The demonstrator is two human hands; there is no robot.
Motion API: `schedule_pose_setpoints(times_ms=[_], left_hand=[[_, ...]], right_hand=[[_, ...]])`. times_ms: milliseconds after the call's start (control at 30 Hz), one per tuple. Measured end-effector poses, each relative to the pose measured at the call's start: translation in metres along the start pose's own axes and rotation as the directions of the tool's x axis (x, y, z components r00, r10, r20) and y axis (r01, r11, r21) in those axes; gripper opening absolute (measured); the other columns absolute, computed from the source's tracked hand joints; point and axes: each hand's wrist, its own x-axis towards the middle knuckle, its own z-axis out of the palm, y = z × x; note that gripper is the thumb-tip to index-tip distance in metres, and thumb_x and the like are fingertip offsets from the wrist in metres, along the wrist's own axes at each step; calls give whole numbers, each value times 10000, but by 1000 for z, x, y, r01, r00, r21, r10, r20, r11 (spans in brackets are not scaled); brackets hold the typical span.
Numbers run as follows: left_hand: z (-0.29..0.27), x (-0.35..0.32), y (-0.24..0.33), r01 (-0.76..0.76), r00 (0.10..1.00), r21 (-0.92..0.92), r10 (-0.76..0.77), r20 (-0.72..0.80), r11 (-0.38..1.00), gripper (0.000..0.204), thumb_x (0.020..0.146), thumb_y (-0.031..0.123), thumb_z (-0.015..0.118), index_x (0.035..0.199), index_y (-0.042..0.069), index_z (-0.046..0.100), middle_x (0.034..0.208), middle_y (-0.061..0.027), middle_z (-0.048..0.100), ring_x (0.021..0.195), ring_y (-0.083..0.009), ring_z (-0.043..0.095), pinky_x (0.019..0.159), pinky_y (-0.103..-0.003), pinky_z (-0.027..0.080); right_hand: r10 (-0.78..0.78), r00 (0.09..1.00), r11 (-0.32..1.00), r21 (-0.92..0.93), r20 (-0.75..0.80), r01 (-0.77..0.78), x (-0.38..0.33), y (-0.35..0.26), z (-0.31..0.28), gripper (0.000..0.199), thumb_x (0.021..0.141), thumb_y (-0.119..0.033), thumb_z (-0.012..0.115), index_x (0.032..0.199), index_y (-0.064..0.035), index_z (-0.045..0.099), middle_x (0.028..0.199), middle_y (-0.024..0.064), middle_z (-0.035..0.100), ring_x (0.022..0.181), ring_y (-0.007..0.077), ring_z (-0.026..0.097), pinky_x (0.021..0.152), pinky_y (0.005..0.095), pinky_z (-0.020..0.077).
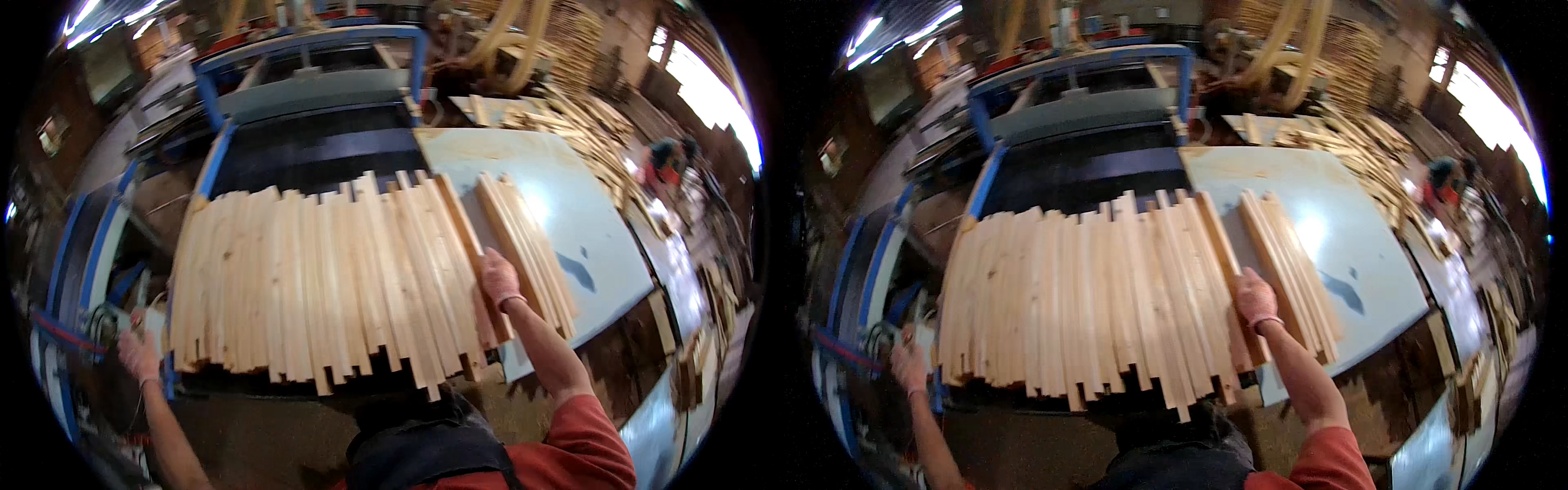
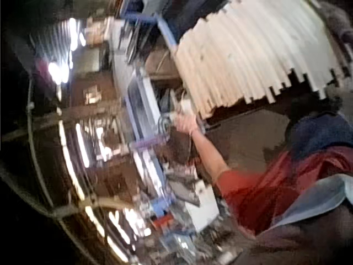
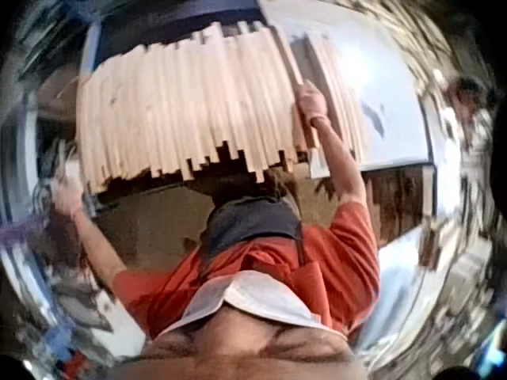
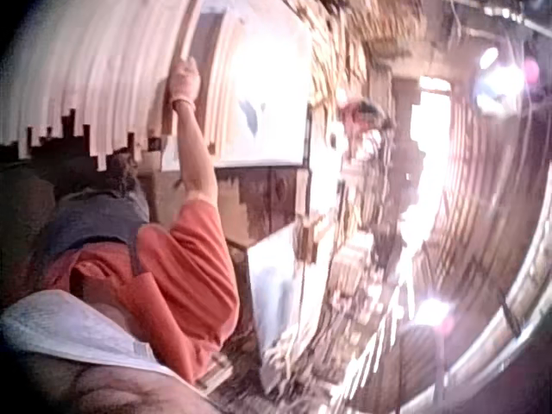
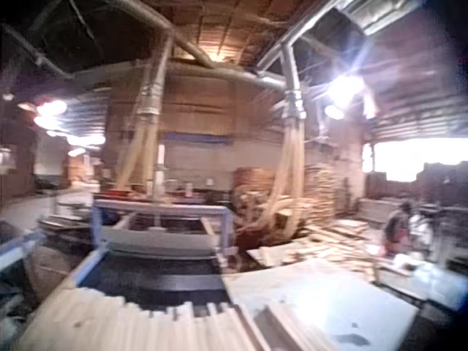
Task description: The person gathers and stacks wooden planks on a metal table and a conveyor belt in a workshop. They repeatedly pick up bundles of planks, align them, and place them in organized piles, occasionally walking to different stations to continue the stacking process.
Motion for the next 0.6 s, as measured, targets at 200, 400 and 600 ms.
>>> schedule_pose_setpoints(times_ms=[200, 400, 600], left_hand=[[-14, -5, 1, -47, 991, 175, 25, 129, 983, 850, 1127, 520, 579, 1780, 81, 258, 1845, -173, 259, 1687, -384, 265, 1390, -524, 217], [2, -21, -22, -64, 998, -138, 64, -6, 988, 861, 1102, 477, 631, 1753, 25, 294, 1817, -238, 296, 1690, -403, 253, 1376, -528, 214], [20, -113, 50, -289, 956, -842, 190, -225, 456, 706, 1138, 270, 621, 1731, -7, 354, 1787, -210, 382, 1637, -333, 396, 1339, -480, 346]], right_hand=[[131, 987, 986, 96, 91, -139, -2, -25, -9, 262, 1096, -317, 607, 1181, -69, 587, 1047, 306, 738, 1037, 547, 696, 880, 592, 554], [212, 974, 972, -125, 80, -201, -19, -39, -38, 209, 1092, -203, 557, 1204, -28, 563, 1013, 288, 772, 1012, 493, 763, 859, 586, 613], [238, 971, 909, -357, 22, -215, -20, -7, -62, 278, 1070, -153, 555, 1320, -32, 561, 1119, 227, 788, 1051, 411, 793, 872, 562, 636]])
